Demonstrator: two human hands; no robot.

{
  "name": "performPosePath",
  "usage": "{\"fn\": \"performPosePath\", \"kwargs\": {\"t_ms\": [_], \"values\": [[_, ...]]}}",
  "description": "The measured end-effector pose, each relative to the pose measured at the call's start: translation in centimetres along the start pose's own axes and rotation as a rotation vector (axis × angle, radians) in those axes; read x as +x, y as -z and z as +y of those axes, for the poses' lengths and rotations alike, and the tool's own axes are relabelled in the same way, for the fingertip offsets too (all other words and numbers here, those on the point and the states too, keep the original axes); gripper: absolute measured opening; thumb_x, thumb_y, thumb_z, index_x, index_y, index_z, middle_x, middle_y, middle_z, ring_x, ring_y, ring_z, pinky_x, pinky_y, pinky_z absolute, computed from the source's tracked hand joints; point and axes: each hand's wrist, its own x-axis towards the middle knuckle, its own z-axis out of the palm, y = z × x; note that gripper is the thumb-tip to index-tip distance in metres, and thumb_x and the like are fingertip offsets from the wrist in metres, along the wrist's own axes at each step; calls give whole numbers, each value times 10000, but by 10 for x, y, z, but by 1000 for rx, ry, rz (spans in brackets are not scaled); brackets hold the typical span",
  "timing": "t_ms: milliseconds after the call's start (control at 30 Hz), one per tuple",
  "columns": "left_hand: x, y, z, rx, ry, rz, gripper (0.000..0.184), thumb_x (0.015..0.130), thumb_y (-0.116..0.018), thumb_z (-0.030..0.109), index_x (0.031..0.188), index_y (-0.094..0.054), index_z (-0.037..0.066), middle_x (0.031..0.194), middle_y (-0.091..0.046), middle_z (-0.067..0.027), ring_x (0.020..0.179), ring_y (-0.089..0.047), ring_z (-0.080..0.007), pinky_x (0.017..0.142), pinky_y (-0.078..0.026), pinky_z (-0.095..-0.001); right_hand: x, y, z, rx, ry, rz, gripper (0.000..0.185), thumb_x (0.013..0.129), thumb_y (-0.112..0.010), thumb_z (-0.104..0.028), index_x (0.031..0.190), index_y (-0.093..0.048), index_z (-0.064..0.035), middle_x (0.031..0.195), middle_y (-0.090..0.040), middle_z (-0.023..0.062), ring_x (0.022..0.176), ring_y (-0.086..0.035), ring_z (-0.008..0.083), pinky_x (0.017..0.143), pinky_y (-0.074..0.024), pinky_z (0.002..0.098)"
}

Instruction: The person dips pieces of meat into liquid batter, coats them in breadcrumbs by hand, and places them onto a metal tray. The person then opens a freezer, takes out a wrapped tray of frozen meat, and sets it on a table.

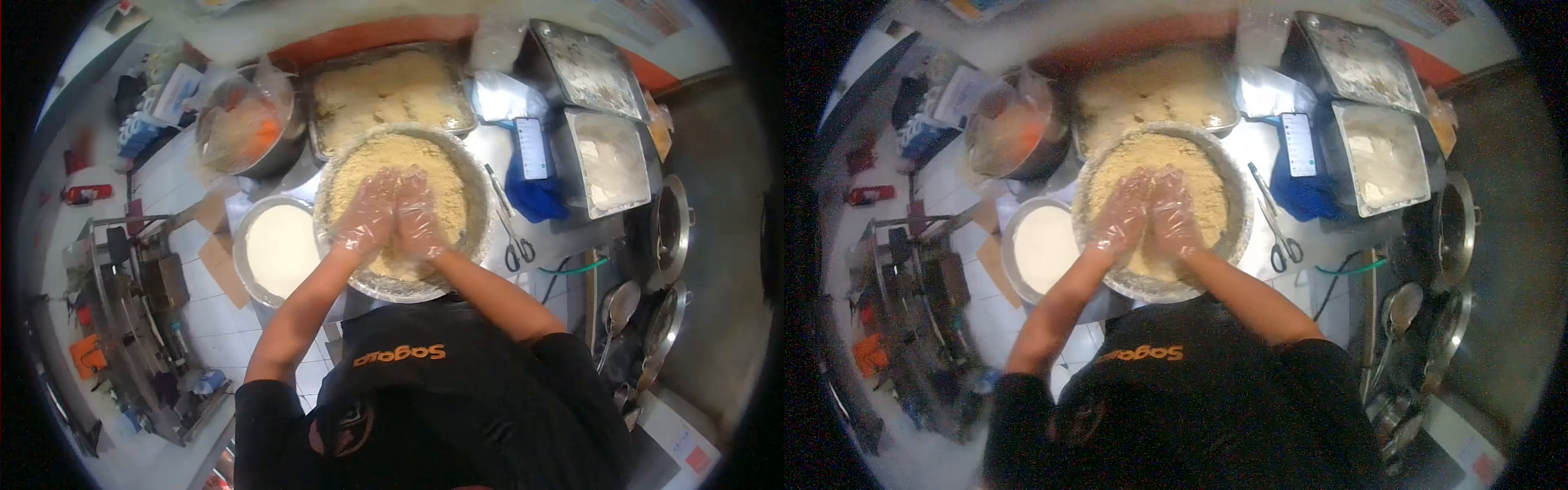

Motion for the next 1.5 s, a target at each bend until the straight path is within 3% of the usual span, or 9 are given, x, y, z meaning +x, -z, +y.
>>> {"fn": "performPosePath", "kwargs": {"t_ms": [300,500,700,800,933,1133,1300,1433,1500], "values": [[9,-13,-1,8,33,-22,599,988,-425,236,1559,-333,80,1642,-244,-171,1532,-200,-310,1257,-132,-446,-4,-13,8,121,42,261,796,925,-487,-396,1534,-265,66,1587,-174,362,1500,-125,494,1231,-70,567],[9,-23,-1,-33,29,-53,643,986,-440,312,1569,-307,77,1647,-230,-174,1537,-181,-319,1257,-114,-453,-4,25,-1,143,-8,-263,759,938,-478,-423,1500,-353,72,1579,-216,354,1511,-122,471,1231,-66,566],[-1,-19,9,-44,59,-91,670,973,-449,231,1571,-247,4,1644,-220,-199,1539,-171,-327,1259,-103,-447,-5,-12,13,242,-68,366,779,914,-533,-393,1521,-322,47,1569,-298,303,1495,-183,455,1238,-112,517],[-8,5,26,65,52,-183,659,970,-432,172,1569,-232,-16,1646,-217,-197,1540,-165,-326,1259,-103,-439,-10,-15,5,-147,-40,-138,881,896,-553,-364,1549,-175,90,1630,-117,303,1542,-34,410,1250,-74,481],[-9,-22,26,-235,155,-36,635,975,-411,150,1567,-244,-11,1649,-214,-188,1545,-139,-329,1260,-88,-428,-22,5,-6,71,-43,-38,884,865,-603,-322,1561,-198,44,1612,-197,298,1531,-120,410,1244,-101,497],[-5,16,34,168,-91,-196,579,975,-427,178,1521,-365,-4,1630,-262,-207,1536,-184,-323,1252,-122,-442,-40,-15,-18,121,-39,-139,938,824,-648,-303,1578,-187,10,1590,-263,301,1497,-240,420,1232,-153,522],[-12,11,31,203,-41,-188,575,971,-421,174,1511,-375,-17,1624,-277,-208,1527,-207,-329,1247,-139,-434,-45,-9,-25,-82,-41,-105,962,804,-666,-265,1581,-173,17,1588,-258,310,1473,-301,417,1228,-163,538],[12,4,28,163,71,-274,577,973,-448,231,1504,-410,8,1648,-217,-202,1538,-172,-344,1249,-129,-449,-43,32,-24,93,-72,-160,948,798,-670,-243,1579,-193,6,1593,-266,288,1479,-305,385,1228,-170,532],[6,-9,17,195,-18,-151,578,971,-445,224,1504,-408,5,1645,-223,-202,1534,-185,-343,1251,-132,-437,-33,8,-16,-24,-105,-165,948,794,-678,-241,1578,-203,0,1604,-254,271,1483,-303,367,1227,-174,534]]}}
